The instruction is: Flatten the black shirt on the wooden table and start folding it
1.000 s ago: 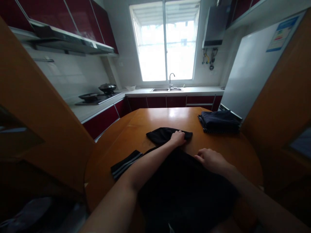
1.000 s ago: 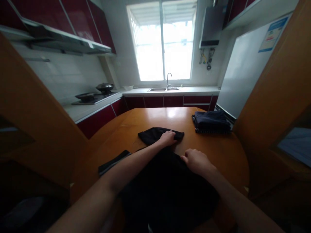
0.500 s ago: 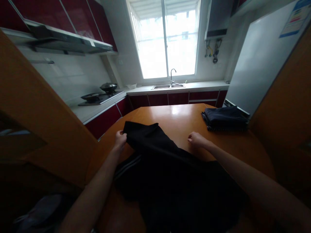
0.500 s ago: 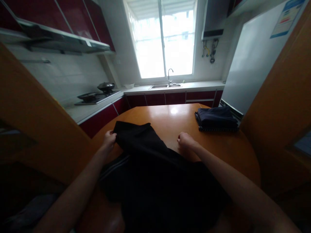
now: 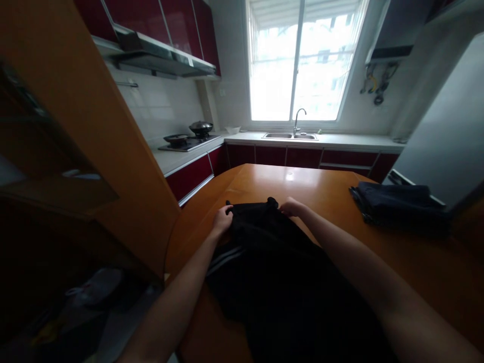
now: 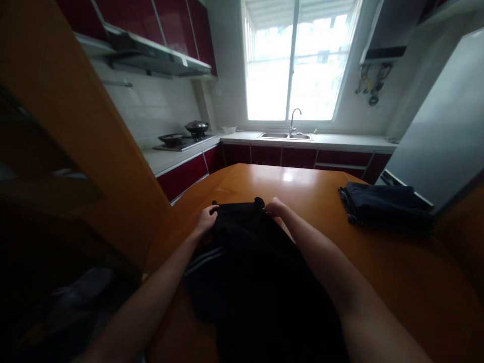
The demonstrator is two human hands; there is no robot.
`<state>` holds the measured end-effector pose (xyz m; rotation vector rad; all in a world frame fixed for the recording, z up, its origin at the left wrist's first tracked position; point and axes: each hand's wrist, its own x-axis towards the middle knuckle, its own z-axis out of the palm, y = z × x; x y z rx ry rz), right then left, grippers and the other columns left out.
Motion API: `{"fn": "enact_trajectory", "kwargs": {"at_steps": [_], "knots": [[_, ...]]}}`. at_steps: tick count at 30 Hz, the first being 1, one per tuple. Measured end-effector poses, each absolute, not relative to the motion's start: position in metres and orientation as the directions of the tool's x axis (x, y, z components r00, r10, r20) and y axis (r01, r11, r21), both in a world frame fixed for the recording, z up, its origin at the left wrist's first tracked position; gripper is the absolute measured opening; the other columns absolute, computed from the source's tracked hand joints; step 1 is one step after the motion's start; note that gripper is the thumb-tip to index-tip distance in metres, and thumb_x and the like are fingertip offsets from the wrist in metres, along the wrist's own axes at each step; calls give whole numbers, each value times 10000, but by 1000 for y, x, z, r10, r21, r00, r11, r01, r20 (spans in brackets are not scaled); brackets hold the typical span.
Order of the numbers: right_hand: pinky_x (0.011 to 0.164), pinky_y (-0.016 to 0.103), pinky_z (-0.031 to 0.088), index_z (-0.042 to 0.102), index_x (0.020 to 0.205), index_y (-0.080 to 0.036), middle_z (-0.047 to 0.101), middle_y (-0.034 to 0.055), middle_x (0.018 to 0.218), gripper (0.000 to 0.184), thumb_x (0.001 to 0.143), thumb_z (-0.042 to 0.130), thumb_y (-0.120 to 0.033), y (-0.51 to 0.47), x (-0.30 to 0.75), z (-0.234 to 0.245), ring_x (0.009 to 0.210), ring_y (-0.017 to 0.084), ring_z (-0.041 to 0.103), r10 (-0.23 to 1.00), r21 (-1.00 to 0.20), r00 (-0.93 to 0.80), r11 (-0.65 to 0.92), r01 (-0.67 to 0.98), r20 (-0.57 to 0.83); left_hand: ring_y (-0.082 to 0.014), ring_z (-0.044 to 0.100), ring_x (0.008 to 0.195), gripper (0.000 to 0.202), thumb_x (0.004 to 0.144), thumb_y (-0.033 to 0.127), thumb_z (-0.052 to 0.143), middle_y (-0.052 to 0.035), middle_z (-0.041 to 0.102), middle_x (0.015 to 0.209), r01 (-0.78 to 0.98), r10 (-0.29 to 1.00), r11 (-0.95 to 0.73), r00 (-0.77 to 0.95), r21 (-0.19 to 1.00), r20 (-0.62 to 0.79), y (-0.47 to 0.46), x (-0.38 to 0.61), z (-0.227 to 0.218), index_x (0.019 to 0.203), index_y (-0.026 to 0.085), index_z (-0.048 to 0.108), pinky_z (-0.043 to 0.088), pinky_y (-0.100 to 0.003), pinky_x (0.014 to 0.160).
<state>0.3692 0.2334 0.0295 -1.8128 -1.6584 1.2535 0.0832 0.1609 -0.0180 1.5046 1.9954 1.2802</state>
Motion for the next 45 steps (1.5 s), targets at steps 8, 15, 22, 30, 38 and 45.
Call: {"fn": "enact_trajectory", "kwargs": {"at_steps": [8,15,22,30,38,45], "knots": [[649,241,495,724,997,-180,643,-39,668,450,573,873,-164,230,338,19,690,154,612,841,-820,-498,125,559,-211,-268,636,1198,361,805,89,591,-135,708,1231,609,900,21,-357,793,250,163,83,-26,1136,145,725,449,-391,1075],[758,252,495,683,894,-158,686,4,849,202,707,731,-219,231,347,18,844,172,632,816,-878,-575,239,414,-48,-284,635,1199,377,812,63,568,-185,694,1237,587,898,-28,-340,809,279,157,85,-20,1159,87,715,445,-417,1083],[669,267,532,551,1003,-211,684,6,859,386,681,761,-252,233,412,46,734,161,650,900,-999,-435,-29,-30,-13,-220,612,1223,474,836,116,571,-102,657,1320,529,893,-223,-225,819,389,150,100,-5,1299,174,656,465,-357,1066],[836,318,557,551,1206,-209,702,48,1060,518,730,752,-235,252,504,68,913,193,680,976,-983,-131,180,26,175,-234,587,1220,517,835,125,542,-112,635,1295,537,812,-455,-78,710,579,194,121,38,1344,153,628,446,-374,1079],[972,318,406,527,1311,-93,632,144,1279,495,840,639,-197,316,558,101,1141,207,562,865,-754,221,236,612,450,-285,278,1489,698,735,44,605,-146,377,1562,665,891,-351,22,659,453,308,182,78,1423,134,533,221,-410,1226],[1099,346,305,528,1342,-7,542,237,1393,482,873,563,-114,288,558,61,1299,263,464,960,-469,-23,157,869,280,-315,363,1447,509,737,166,666,-139,425,1540,732,939,-315,147,604,311,287,209,27,1247,182,666,244,-434,1209]]}}
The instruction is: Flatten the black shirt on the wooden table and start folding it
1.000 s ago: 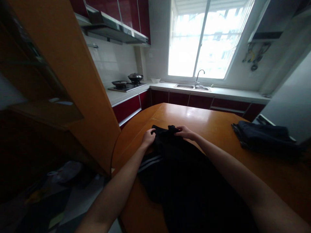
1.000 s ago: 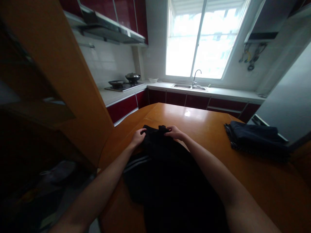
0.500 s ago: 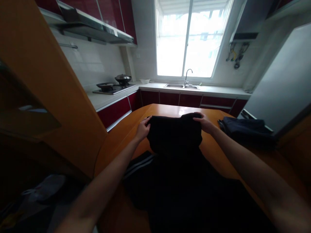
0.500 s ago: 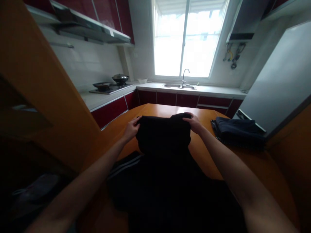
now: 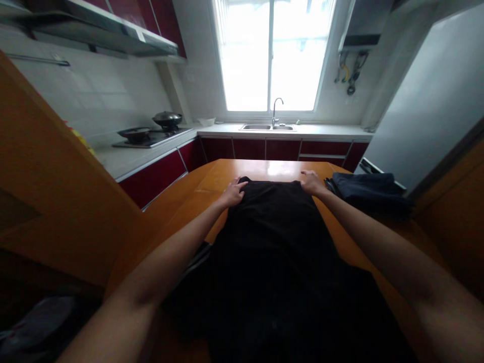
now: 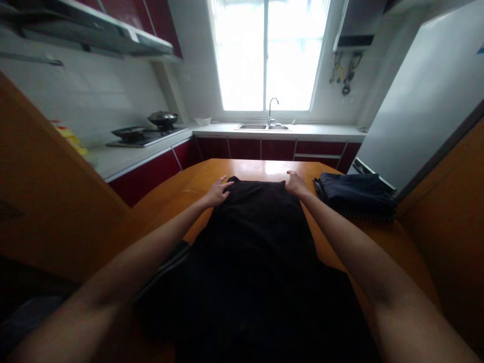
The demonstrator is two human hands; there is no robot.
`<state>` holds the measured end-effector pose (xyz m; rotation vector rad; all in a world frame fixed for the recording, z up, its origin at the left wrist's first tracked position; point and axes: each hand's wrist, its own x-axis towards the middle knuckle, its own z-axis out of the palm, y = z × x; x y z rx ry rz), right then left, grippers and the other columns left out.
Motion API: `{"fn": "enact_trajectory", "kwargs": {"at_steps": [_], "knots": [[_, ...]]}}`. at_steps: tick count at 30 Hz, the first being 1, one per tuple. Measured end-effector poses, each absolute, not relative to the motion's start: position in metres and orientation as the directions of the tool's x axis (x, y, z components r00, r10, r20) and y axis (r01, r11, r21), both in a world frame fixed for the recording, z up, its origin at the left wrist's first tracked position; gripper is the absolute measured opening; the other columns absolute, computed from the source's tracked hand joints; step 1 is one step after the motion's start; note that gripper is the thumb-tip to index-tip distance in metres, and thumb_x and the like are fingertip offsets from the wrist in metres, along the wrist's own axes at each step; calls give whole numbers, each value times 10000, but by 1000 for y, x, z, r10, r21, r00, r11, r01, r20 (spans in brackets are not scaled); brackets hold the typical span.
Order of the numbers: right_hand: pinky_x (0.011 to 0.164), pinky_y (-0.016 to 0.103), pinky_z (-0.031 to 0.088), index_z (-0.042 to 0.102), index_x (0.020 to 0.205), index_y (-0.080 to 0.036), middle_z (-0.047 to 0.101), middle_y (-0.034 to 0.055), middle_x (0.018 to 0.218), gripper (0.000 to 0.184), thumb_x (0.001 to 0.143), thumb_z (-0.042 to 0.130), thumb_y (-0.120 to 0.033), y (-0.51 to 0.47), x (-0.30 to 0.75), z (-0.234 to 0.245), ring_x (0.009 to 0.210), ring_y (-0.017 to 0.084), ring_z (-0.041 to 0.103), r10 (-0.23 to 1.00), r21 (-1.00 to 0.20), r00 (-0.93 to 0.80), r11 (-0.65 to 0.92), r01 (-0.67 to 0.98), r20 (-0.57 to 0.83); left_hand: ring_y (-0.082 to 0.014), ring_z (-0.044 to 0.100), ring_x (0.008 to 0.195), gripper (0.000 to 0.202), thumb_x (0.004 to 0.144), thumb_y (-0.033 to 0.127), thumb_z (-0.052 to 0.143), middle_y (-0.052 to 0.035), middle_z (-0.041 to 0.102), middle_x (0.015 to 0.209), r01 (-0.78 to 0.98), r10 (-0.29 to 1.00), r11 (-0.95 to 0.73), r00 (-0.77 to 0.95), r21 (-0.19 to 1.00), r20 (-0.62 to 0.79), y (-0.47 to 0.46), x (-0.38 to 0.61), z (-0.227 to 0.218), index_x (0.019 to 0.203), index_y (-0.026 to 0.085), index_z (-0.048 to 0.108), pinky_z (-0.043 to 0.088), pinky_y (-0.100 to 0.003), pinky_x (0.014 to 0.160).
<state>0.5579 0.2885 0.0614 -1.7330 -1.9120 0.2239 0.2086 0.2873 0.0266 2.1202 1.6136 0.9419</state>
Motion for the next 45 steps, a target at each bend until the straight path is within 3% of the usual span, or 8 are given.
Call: {"fn": "enact_trajectory", "kwargs": {"at_steps": [5,12,17,23,30,38,42,45], "knots": [[1024,306,400,659,1193,-39,658,212,1260,346,881,559,-150,209,591,41,1173,255,595,977,-466,-107,182,866,183,-289,607,1215,363,809,290,599,-127,671,1255,796,941,-309,175,521,291,200,144,12,1143,191,704,404,-393,1111],[743,286,507,731,891,-186,768,90,908,167,843,615,-297,66,675,2,821,228,714,997,-553,-67,41,832,-28,-321,701,921,398,672,534,692,-110,740,964,877,990,70,-121,476,76,88,27,10,898,206,702,538,-381,850],[694,283,506,724,907,-205,761,74,874,195,734,707,-293,7,683,-20,814,233,705,998,-602,17,-55,797,-68,-281,667,720,388,531,546,753,-52,702,712,779,978,204,-185,593,-94,44,36,18,708,214,655,488,-308,600],[613,266,464,612,700,-180,689,49,725,61,731,641,-222,0,663,-17,699,193,644,988,-585,128,-152,797,-83,-216,588,584,276,531,455,744,-16,642,587,793,977,179,-74,583,-199,31,74,32,556,218,606,390,-268,510],[747,306,520,621,779,-182,718,112,857,56,724,623,-193,22,707,19,808,231,681,937,-703,301,-92,706,180,-218,621,659,405,581,578,718,-9,658,672,763,979,81,-181,641,91,26,45,62,708,205,623,460,-275,569],[859,434,519,661,1020,-151,703,170,1021,211,834,591,-224,15,699,-17,955,312,671,938,-453,201,-55,890,281,-293,679,924,386,684,463,723,-89,708,942,826,984,-5,-97,564,151,2,57,23,938,183,648,539,-405,854],[937,488,473,657,1079,-187,648,151,1117,230,915,539,-297,-32,664,-3,1077,323,592,878,-321,-93,268,909,469,-284,581,1180,315,878,363,605,-103,626,1235,878,909,-326,190,350,370,-43,92,25,1155,216,639,448,-459,1048],[963,436,455,652,1123,-259,617,92,1192,250,891,637,-351,-80,620,16,1099,265,568,785,-371,-504,616,695,360,-241,552,1218,413,898,315,652,-69,581,1318,732,789,-614,555,296,264,-83,135,32,1304,288,583,446,-408,1065]]}}
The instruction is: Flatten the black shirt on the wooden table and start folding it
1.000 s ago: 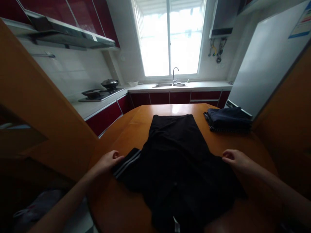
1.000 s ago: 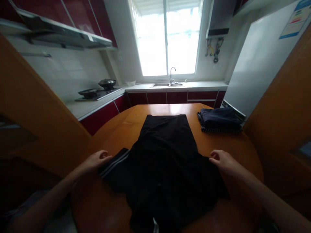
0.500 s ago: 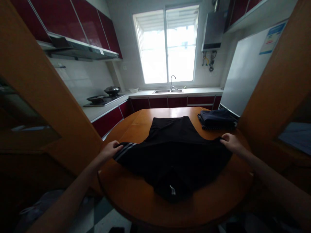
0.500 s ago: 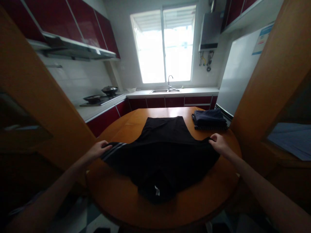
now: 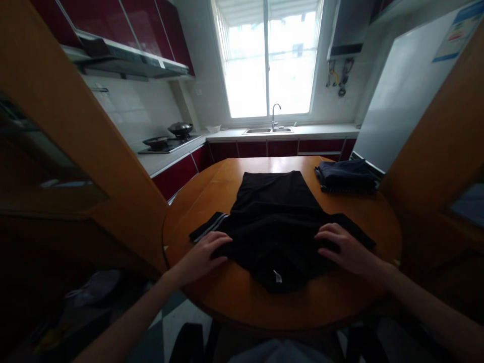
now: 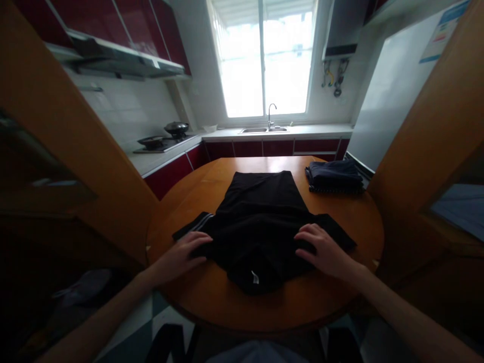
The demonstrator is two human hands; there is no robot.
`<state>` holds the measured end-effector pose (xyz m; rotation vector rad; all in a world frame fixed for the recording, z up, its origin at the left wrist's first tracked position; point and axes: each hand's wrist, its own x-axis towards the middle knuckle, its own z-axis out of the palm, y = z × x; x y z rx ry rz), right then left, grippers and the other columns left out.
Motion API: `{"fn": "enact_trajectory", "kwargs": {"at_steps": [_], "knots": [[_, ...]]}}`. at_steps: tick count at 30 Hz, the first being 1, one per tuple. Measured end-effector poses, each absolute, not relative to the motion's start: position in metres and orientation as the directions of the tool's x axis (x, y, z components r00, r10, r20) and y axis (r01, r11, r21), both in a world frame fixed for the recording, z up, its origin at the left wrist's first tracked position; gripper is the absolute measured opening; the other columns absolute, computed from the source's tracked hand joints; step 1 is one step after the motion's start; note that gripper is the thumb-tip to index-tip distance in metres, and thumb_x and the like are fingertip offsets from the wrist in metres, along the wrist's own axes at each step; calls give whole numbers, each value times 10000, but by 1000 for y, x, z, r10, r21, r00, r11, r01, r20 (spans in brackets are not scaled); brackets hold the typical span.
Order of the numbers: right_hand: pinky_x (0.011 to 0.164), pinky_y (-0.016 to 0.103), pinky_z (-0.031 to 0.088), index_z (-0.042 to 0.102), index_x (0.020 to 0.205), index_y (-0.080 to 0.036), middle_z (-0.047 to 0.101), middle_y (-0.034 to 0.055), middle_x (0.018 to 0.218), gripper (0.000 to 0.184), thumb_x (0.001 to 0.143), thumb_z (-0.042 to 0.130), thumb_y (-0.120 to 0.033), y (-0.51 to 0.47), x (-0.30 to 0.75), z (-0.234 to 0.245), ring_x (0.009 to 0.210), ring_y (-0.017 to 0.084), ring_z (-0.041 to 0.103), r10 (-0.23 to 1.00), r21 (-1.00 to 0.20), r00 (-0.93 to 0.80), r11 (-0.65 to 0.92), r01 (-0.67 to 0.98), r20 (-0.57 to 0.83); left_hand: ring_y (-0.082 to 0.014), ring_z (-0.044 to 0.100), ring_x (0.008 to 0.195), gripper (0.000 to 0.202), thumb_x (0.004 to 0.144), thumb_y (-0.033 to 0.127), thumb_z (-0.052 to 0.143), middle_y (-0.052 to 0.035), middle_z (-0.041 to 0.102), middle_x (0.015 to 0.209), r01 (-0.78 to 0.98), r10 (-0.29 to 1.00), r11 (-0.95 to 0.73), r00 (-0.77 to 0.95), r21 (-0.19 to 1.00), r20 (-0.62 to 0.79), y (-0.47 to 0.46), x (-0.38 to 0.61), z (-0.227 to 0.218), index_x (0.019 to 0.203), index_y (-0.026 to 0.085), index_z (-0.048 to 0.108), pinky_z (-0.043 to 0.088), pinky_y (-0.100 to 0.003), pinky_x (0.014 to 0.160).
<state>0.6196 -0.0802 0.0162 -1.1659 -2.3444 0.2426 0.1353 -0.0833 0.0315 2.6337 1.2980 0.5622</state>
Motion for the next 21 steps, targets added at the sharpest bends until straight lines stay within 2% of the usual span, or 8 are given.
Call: {"fn": "enact_trajectory", "kwargs": {"at_steps": [2,5,8,11,13,15,18,21], "knots": [[956,427,433,637,1146,-268,611,72,1195,378,795,755,-344,-107,590,21,1091,261,554,693,-357,-669,717,599,270,-248,546,1215,534,866,317,721,-65,591,1311,644,687,-726,697,244,205,-104,167,31,1368,308,539,458,-404,1046],[890,390,416,623,1033,-229,631,46,1057,294,763,733,-189,-126,561,17,979,228,556,647,-311,-728,756,576,226,-232,607,1070,473,879,290,720,-72,654,1175,555,580,-814,780,169,235,-116,204,25,1325,256,566,497,-385,951],[820,362,398,582,912,-205,615,30,932,215,755,636,-67,-125,557,11,880,205,532,637,-254,-706,771,584,311,-187,619,895,240,928,208,632,-54,670,1013,503,506,-857,781,113,366,-113,219,22,1167,212,629,508,-334,824],[785,360,386,558,873,-198,587,49,917,191,777,563,-33,-120,565,11,854,211,499,576,-147,-682,801,580,451,-170,573,801,157,952,126,532,-46,634,901,505,451,-862,726,43,518,-110,221,25,1056,188,633,485,-309,737],[779,360,386,563,870,-198,575,62,921,196,820,506,-18,-121,568,10,844,212,486,513,-52,-694,821,569,504,-171,533,744,144,956,109,500,-35,593,815,502,407,-864,729,-27,551,-111,221,25,990,177,622,462,-310,692],[786,359,395,579,885,-198,575,68,928,219,849,476,-8,-127,567,7,846,213,489,498,5,-720,821,571,483,-172,507,709,149,955,103,490,-26,565,771,483,380,-871,781,-93,495,-115,222,24,905,182,607,443,-316,668],[831,366,417,606,945,-198,596,69,978,245,823,519,-5,-139,566,5,899,218,517,572,-49,-745,803,594,345,-181,547,788,157,933,87,506,-42,605,868,474,430,-878,843,-68,323,-125,223,22,873,197,599,463,-333,744],[895,376,435,631,1012,-218,616,54,1051,284,779,600,-58,-147,570,14,961,210,544,607,-255,-768,790,558,202,-219,580,1029,185,891,139,576,-71,639,1080,477,491,-871,844,114,217,-131,221,29,1054,216,618,456,-386,962]]}}
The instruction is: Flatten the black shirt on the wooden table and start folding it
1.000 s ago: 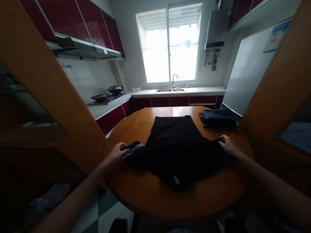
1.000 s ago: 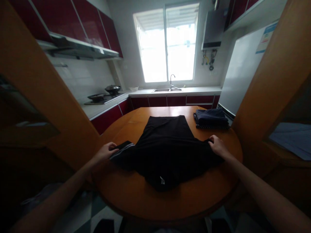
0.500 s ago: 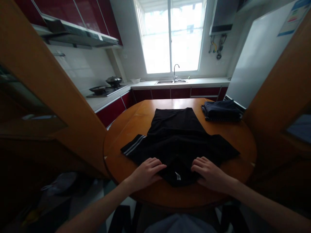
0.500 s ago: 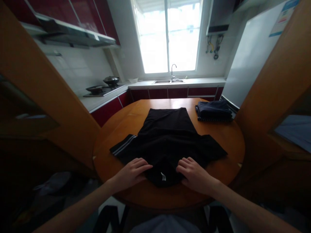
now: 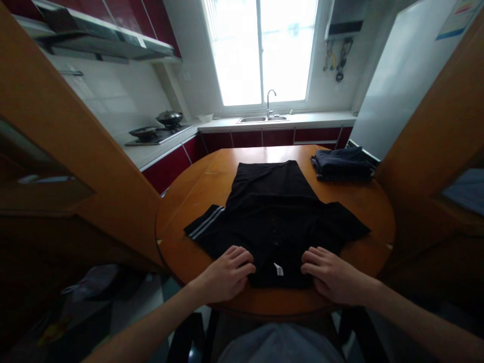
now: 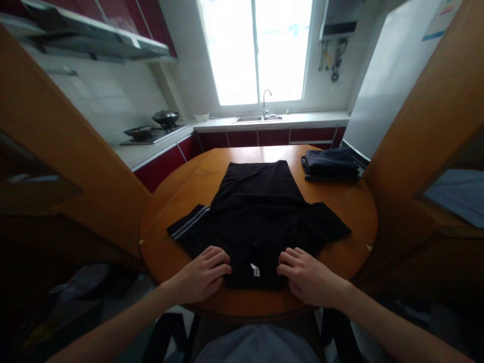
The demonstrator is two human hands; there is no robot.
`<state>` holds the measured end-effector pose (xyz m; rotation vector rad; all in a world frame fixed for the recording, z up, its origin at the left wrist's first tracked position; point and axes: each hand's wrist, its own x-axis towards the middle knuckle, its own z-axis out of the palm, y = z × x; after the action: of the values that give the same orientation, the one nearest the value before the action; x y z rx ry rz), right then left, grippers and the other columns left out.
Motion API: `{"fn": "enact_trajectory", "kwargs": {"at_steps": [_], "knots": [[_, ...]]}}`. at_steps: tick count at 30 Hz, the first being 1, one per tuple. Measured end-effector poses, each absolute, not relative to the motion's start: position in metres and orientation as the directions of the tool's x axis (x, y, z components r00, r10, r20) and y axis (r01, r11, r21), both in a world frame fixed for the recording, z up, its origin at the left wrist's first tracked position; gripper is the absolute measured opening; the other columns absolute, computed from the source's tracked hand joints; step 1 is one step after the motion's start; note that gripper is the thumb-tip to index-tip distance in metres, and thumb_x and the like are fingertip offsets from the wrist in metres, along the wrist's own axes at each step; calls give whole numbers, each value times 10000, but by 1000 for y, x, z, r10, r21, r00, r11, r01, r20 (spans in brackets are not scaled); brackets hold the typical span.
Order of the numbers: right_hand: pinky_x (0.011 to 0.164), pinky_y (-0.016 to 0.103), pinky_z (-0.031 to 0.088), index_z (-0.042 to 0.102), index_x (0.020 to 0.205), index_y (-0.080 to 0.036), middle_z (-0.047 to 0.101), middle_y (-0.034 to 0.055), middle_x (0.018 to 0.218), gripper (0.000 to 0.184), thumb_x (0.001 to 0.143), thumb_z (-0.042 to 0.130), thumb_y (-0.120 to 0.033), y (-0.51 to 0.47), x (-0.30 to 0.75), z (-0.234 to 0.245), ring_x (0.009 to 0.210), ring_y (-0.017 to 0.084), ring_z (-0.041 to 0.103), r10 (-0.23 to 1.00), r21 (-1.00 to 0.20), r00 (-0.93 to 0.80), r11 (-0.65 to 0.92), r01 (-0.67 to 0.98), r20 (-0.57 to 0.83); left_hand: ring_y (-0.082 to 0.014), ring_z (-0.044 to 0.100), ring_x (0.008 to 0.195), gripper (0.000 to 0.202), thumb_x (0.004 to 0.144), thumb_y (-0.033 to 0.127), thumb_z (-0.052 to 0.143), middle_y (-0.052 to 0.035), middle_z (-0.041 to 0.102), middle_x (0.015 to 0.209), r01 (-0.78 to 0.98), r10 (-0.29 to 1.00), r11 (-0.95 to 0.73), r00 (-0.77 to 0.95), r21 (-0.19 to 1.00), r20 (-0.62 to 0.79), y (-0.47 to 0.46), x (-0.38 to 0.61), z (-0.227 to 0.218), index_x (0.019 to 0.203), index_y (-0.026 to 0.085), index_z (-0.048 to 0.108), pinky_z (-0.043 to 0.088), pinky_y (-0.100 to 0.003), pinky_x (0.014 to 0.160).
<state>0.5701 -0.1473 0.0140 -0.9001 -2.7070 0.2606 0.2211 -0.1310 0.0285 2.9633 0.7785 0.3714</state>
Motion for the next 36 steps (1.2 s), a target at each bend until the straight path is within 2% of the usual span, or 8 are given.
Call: {"fn": "enact_trajectory", "kwargs": {"at_steps": [5,9,12,17,20,25,31,36], "knots": [[999,407,446,683,1027,-237,659,69,1135,184,876,592,-187,-139,577,27,1125,222,567,618,-465,-745,752,467,250,-277,368,1435,697,933,415,593,-111,432,1545,396,443,-863,891,314,95,-128,220,39,1544,242,307,239,-482,1212],[1183,545,266,452,1486,-277,399,97,1573,581,920,580,-267,-140,571,12,1470,286,299,662,-428,-719,724,540,213,-318,213,1512,861,930,612,543,-110,244,1640,438,449,-839,892,322,-44,-135,228,32,1607,266,139,116,-566,1228],[1203,609,168,308,1566,-299,286,102,1630,721,913,611,-339,-153,569,5,1498,305,251,632,-446,-768,719,534,99,-357,194,1510,985,866,694,575,-149,202,1641,454,458,-823,886,340,-74,-151,230,35,1611,238,118,106,-611,1213],[1110,456,418,659,1284,-267,640,93,1353,336,975,532,-306,-139,577,24,1277,250,569,692,-550,-696,663,508,191,-301,384,1444,813,908,521,641,-100,402,1573,381,375,-800,921,463,-109,-140,226,69,1585,309,244,314,-494,1184],[942,375,524,725,1075,-227,728,92,1125,228,967,533,-289,-79,587,41,1058,231,668,785,-549,-526,611,570,328,-233,567,1284,517,975,383,567,-65,578,1431,497,575,-742,817,450,47,-78,218,82,1476,312,464,451,-385,1081],[794,316,525,749,930,-165,759,92,940,182,885,582,-223,72,608,58,865,222,697,909,-524,-267,405,749,321,-221,693,954,381,923,428,571,-99,727,1100,703,866,-498,430,508,255,88,187,72,1185,169,670,562,-354,857],[871,295,489,760,957,-140,756,123,1035,209,872,577,-195,221,616,55,957,219,685,980,-367,-95,154,918,174,-217,697,904,335,804,424,681,-97,744,1051,878,971,-230,183,420,151,245,151,59,1026,175,720,526,-307,851],[911,312,483,736,1029,-143,738,156,1100,207,876,635,-238,311,612,33,1004,221,674,995,-376,-33,68,924,98,-249,686,919,342,723,447,752,-104,743,985,897,985,-162,126,410,114,328,149,45,948,191,726,508,-321,856]]}}
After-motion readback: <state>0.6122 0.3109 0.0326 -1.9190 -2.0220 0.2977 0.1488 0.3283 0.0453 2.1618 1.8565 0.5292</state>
